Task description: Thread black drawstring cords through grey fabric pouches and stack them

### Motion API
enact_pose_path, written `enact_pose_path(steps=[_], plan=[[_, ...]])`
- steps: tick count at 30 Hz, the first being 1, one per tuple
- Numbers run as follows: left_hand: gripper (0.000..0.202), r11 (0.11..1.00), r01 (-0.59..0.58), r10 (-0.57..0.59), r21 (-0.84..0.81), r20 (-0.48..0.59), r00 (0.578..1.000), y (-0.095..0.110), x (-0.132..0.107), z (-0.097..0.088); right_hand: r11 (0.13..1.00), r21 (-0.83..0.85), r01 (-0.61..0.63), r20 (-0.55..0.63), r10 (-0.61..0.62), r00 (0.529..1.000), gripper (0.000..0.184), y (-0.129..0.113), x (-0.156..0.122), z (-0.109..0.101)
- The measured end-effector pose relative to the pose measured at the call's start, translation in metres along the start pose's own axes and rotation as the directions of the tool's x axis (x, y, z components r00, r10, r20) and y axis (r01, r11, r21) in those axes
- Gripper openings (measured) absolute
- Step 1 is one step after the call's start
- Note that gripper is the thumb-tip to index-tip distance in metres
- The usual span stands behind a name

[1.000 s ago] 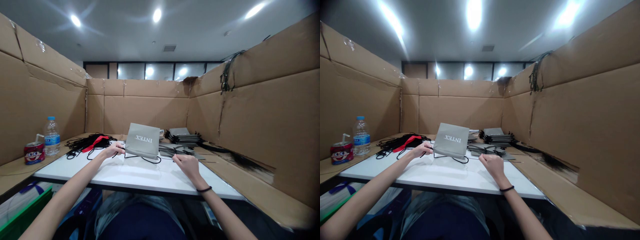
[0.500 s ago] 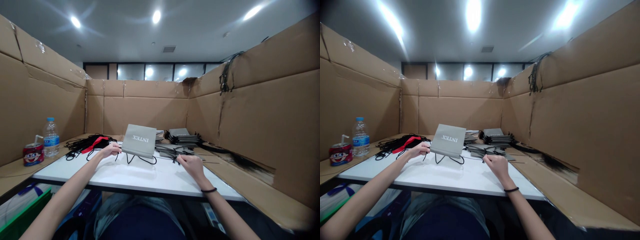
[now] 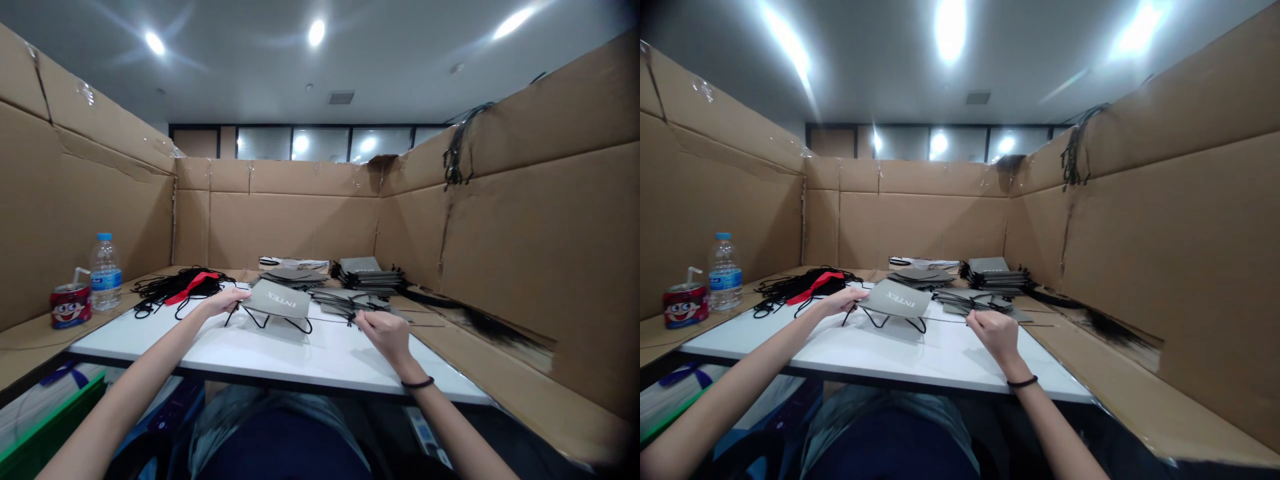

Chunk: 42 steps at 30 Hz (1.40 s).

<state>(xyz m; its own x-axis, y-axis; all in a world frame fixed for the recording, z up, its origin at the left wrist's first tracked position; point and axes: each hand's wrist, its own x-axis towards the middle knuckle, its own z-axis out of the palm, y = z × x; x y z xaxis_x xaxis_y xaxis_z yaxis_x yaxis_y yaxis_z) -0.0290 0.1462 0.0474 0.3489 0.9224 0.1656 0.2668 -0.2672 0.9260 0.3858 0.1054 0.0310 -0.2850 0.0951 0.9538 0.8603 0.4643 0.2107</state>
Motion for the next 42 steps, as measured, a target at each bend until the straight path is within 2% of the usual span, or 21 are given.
enact_pose_path(steps=[5, 9, 16, 32, 42], plan=[[0.047, 0.996, -0.094, 0.094, -0.007, -0.020, 0.995, 0.000, 0.001, -0.003, 1.000, -0.025, 0.008, 0.009, -0.007, 1.000, 0.047, -0.001, 0.001, 0.001], [0.048, 0.985, -0.169, 0.170, 0.017, -0.058, 0.984, 0.001, 0.000, -0.004, 0.995, -0.083, 0.046, -0.032, -0.049, 0.998, 0.047, 0.002, 0.003, 0.000], [0.050, 0.976, -0.202, 0.206, 0.086, -0.039, 0.978, 0.001, 0.000, -0.004, 0.990, -0.126, 0.069, -0.013, -0.072, 0.997, 0.049, 0.008, 0.006, -0.002], [0.047, 0.978, -0.184, 0.183, 0.102, 0.017, 0.983, 0.002, 0.000, -0.004, 0.998, -0.065, -0.001, 0.019, 0.003, 1.000, 0.048, 0.018, 0.000, -0.001], [0.038, 0.994, -0.107, 0.109, 0.040, -0.071, 0.991, 0.002, -0.001, -0.003, 0.996, -0.084, -0.041, 0.041, 0.045, 0.998, 0.049, 0.022, -0.002, 0.002]])
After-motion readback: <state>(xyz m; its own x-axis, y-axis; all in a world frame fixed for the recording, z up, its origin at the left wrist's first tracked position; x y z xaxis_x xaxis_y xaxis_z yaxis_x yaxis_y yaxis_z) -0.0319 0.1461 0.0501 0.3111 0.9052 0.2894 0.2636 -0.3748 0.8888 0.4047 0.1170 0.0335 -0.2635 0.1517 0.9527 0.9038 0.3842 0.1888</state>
